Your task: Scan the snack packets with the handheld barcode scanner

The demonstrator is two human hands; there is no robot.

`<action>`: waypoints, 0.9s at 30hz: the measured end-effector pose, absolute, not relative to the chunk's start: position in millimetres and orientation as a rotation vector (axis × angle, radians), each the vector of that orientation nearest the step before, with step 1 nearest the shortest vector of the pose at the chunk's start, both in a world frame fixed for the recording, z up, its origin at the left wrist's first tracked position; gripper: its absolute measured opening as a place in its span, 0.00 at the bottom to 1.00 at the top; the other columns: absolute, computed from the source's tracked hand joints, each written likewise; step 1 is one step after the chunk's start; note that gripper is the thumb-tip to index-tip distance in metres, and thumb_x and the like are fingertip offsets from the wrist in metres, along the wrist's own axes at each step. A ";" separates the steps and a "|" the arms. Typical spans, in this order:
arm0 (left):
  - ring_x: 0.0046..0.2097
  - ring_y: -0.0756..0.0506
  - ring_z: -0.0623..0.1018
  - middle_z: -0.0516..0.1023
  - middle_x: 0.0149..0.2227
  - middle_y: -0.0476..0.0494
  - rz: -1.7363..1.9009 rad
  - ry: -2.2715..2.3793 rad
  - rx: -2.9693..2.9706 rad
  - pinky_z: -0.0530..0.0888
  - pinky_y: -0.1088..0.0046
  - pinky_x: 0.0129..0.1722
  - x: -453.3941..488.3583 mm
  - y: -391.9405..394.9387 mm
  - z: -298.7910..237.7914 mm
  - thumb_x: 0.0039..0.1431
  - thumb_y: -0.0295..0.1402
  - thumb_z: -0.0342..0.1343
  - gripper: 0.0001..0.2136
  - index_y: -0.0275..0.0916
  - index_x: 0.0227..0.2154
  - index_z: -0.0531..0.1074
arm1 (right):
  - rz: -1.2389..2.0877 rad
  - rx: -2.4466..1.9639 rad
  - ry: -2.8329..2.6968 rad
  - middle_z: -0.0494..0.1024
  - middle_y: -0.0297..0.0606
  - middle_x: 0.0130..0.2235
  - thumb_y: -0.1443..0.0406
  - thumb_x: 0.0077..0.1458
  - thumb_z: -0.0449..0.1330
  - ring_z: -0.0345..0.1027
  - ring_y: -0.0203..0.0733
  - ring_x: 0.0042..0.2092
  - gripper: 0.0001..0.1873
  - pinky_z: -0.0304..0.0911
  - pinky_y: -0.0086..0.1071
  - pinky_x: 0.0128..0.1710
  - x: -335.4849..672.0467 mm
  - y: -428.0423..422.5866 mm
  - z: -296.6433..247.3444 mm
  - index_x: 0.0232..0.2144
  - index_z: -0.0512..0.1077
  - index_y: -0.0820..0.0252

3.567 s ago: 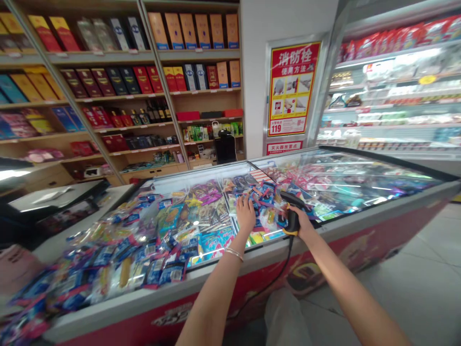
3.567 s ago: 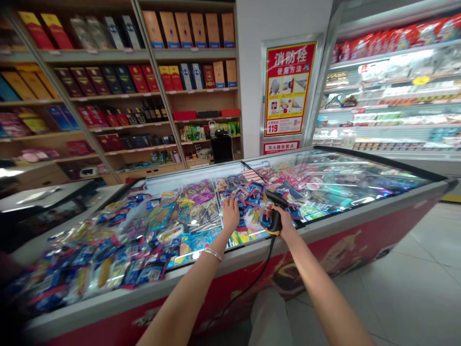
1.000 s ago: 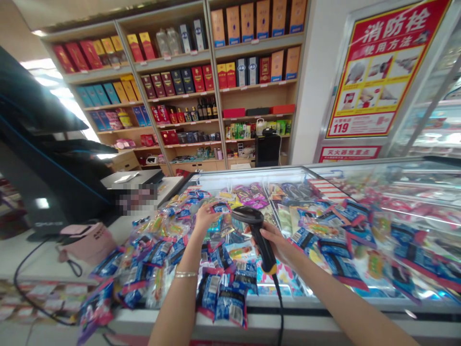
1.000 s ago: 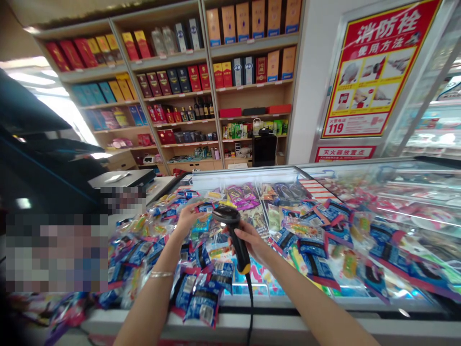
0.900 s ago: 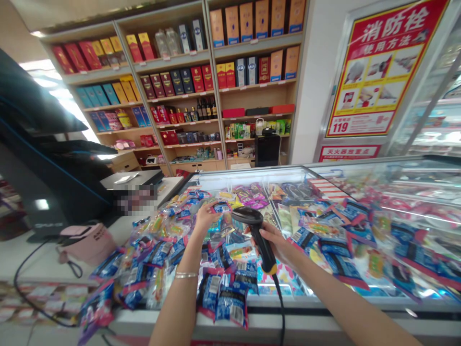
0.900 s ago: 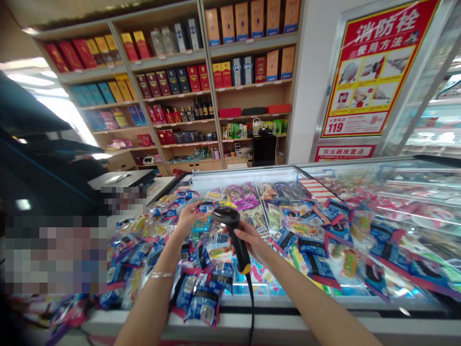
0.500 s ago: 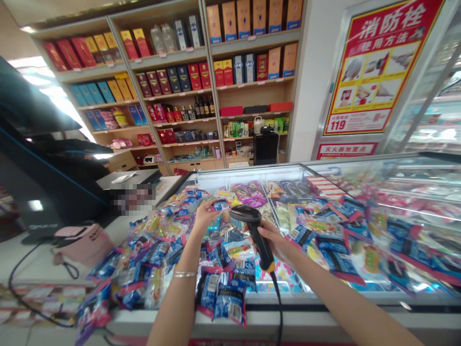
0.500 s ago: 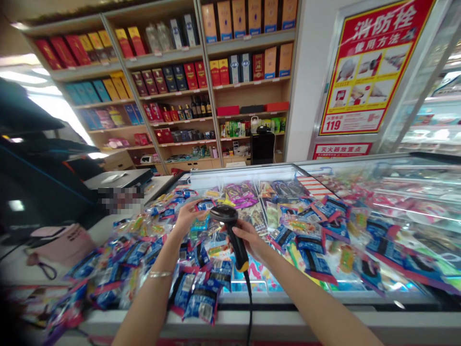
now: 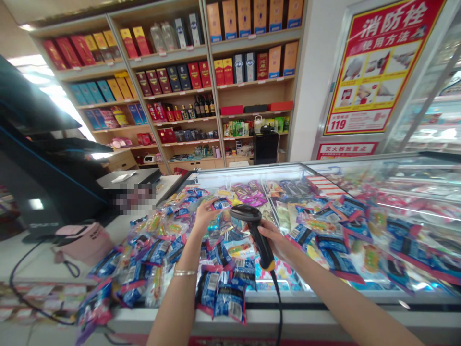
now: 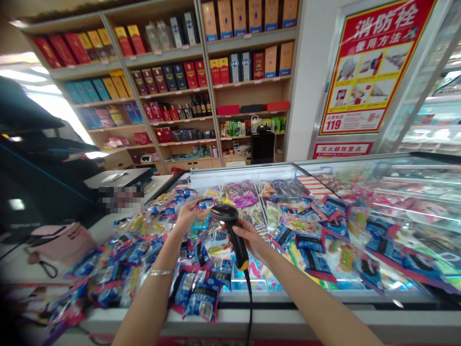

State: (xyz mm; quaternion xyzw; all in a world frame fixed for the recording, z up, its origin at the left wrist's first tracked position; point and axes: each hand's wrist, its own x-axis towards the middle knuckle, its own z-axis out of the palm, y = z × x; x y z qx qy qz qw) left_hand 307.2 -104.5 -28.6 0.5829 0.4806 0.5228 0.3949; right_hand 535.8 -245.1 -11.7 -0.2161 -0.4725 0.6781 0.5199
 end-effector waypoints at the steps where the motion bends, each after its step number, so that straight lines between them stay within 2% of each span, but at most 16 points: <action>1: 0.44 0.40 0.78 0.78 0.46 0.38 1.330 1.211 1.477 0.76 0.68 0.42 306.8 -104.0 -29.1 0.35 0.32 0.66 0.29 0.35 0.46 0.75 | 1.621 -0.514 -1.126 0.76 0.38 0.32 0.56 0.47 0.66 0.69 0.34 0.25 0.18 0.66 0.28 0.24 535.9 -244.3 -13.0 0.37 0.73 0.60; 4: 0.44 0.40 0.78 0.79 0.44 0.39 1.332 1.211 1.497 0.75 0.68 0.41 306.0 -101.3 -31.9 0.35 0.33 0.67 0.28 0.35 0.46 0.76 | 1.616 -0.517 -1.110 0.77 0.40 0.35 0.56 0.47 0.66 0.70 0.36 0.27 0.18 0.67 0.29 0.24 537.0 -241.7 -17.9 0.38 0.73 0.60; 8: 0.44 0.40 0.78 0.80 0.42 0.40 1.321 1.220 1.500 0.75 0.67 0.41 307.2 -96.6 -36.7 0.35 0.33 0.67 0.29 0.35 0.47 0.75 | 1.635 -0.544 -1.082 0.77 0.40 0.32 0.56 0.47 0.65 0.70 0.38 0.26 0.19 0.67 0.31 0.24 538.7 -239.0 -20.9 0.39 0.73 0.60; 12: 0.46 0.41 0.77 0.79 0.43 0.42 1.441 1.273 1.581 0.71 0.65 0.49 306.2 -95.0 -33.5 0.35 0.30 0.66 0.25 0.36 0.43 0.77 | 1.660 -0.524 -0.998 0.78 0.41 0.29 0.57 0.44 0.65 0.70 0.39 0.25 0.20 0.67 0.32 0.24 538.6 -240.9 -15.2 0.39 0.73 0.63; 15: 0.47 0.42 0.75 0.79 0.42 0.44 1.566 1.368 1.662 0.68 0.65 0.52 304.0 -98.7 -21.5 0.37 0.28 0.64 0.22 0.38 0.41 0.78 | 1.646 -0.562 -0.906 0.77 0.41 0.26 0.56 0.47 0.61 0.68 0.37 0.22 0.20 0.64 0.29 0.22 545.2 -250.5 -4.0 0.38 0.74 0.65; 21: 0.41 0.43 0.76 0.79 0.36 0.46 1.525 1.365 1.770 0.71 0.66 0.46 342.1 -119.4 4.7 0.38 0.32 0.65 0.21 0.39 0.41 0.78 | 1.427 -0.750 -0.853 0.72 0.36 0.19 0.56 0.51 0.58 0.62 0.34 0.17 0.16 0.56 0.26 0.15 604.0 -293.1 22.2 0.35 0.73 0.64; 24: 0.38 0.43 0.77 0.80 0.34 0.46 1.398 1.198 1.796 0.72 0.68 0.42 393.7 -138.2 6.1 0.38 0.30 0.65 0.19 0.39 0.38 0.79 | 1.303 -0.812 -0.786 0.71 0.34 0.19 0.56 0.50 0.59 0.62 0.34 0.17 0.14 0.56 0.25 0.14 646.4 -315.4 25.3 0.31 0.72 0.62; 27: 0.39 0.44 0.77 0.80 0.35 0.45 1.329 1.110 1.786 0.72 0.68 0.43 454.4 -163.5 0.5 0.38 0.29 0.65 0.18 0.38 0.38 0.78 | 1.191 -0.814 -0.735 0.71 0.33 0.19 0.57 0.49 0.60 0.61 0.33 0.17 0.12 0.56 0.25 0.14 685.8 -334.3 20.3 0.31 0.71 0.61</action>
